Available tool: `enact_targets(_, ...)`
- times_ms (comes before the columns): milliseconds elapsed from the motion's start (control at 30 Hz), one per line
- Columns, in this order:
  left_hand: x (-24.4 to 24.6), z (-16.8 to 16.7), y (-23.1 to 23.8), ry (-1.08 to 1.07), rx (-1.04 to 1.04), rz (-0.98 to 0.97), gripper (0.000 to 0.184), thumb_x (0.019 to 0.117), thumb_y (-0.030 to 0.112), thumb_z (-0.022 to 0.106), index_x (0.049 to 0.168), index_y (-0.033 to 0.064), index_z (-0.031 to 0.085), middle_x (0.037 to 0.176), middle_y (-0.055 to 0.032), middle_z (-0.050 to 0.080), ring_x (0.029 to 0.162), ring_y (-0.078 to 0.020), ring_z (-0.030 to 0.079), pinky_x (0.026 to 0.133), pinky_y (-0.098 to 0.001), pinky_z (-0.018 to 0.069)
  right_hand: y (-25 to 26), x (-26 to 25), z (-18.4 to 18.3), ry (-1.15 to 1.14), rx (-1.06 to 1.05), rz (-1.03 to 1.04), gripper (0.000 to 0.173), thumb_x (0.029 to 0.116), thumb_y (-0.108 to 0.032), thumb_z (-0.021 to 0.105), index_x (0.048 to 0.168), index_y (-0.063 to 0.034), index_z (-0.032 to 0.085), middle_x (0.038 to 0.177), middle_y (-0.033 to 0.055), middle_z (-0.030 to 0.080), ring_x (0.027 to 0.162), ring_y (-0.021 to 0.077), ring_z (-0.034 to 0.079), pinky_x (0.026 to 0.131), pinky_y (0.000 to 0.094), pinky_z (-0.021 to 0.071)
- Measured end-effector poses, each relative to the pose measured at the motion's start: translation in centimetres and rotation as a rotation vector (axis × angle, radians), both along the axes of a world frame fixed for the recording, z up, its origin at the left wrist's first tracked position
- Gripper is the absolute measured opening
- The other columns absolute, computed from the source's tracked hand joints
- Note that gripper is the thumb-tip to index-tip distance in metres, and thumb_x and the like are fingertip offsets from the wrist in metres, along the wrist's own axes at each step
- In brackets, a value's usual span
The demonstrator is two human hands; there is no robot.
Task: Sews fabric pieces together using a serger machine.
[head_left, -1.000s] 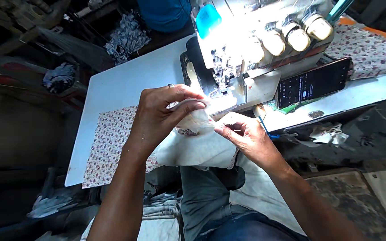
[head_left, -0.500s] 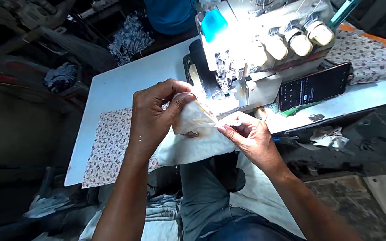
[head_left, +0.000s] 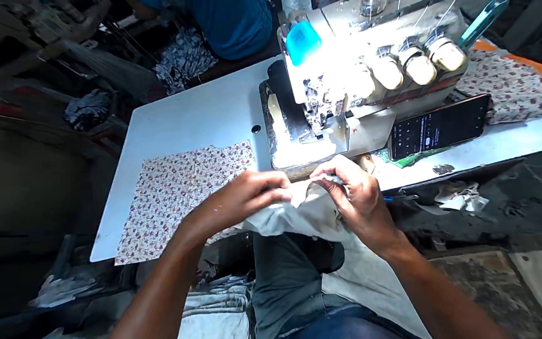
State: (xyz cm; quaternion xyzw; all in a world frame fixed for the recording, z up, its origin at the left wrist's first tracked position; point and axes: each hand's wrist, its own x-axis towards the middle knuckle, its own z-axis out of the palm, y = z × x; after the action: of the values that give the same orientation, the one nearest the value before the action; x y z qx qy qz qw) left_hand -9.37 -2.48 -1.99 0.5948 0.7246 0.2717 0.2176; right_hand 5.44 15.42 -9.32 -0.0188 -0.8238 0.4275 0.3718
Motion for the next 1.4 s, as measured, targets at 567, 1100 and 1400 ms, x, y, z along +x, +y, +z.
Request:
enact_targets(567, -4.9, 2.6, 8.4, 0.413, 0.064, 0.208, 0.015, 0.0933, 0.019, 0.069, 0.094, 0.0058, 0.075, 0.102, -0.0129, 0.07, 0.102, -0.0309, 0.066, 0.085, -0.0565, 0.0505, 0.1, -0.3, -0.5, -0.175, -0.637, 0.083, 0.007, 0.0944, -0.01, 0.071, 0.101, -0.0067, 0.071, 0.081, -0.0041, 0.069, 0.071, -0.0025, 0.062, 0.067, 0.0133, 0.0525)
enact_targets(1100, 6.1, -6.5, 6.9, 0.676, 0.175, 0.591, 0.054, 0.1069, 0.052, 0.039, 0.142, 0.0198, 0.064, 0.153, -0.0104, 0.053, 0.145, -0.0309, 0.046, 0.12, -0.0512, 0.0316, 1.6, 2.1, -2.6, -0.133, -0.689, 0.112, 0.01, 0.0981, -0.006, 0.06, 0.105, -0.0021, 0.065, 0.091, -0.0064, 0.069, 0.079, -0.0057, 0.064, 0.072, 0.0105, 0.0546)
enact_targets(1400, 0.7, -4.1, 7.9, 0.433, 0.245, 0.577, 0.028, 0.1042, 0.018, 0.05, 0.123, -0.0013, 0.055, 0.122, -0.0178, 0.065, 0.111, -0.0255, 0.066, 0.091, -0.0395, 0.0537, 2.0, 1.1, -2.1, -0.069, -0.584, 0.088, 0.019, 0.0985, -0.005, 0.062, 0.115, 0.0038, 0.061, 0.094, -0.0015, 0.072, 0.08, -0.0051, 0.066, 0.073, 0.0108, 0.0558)
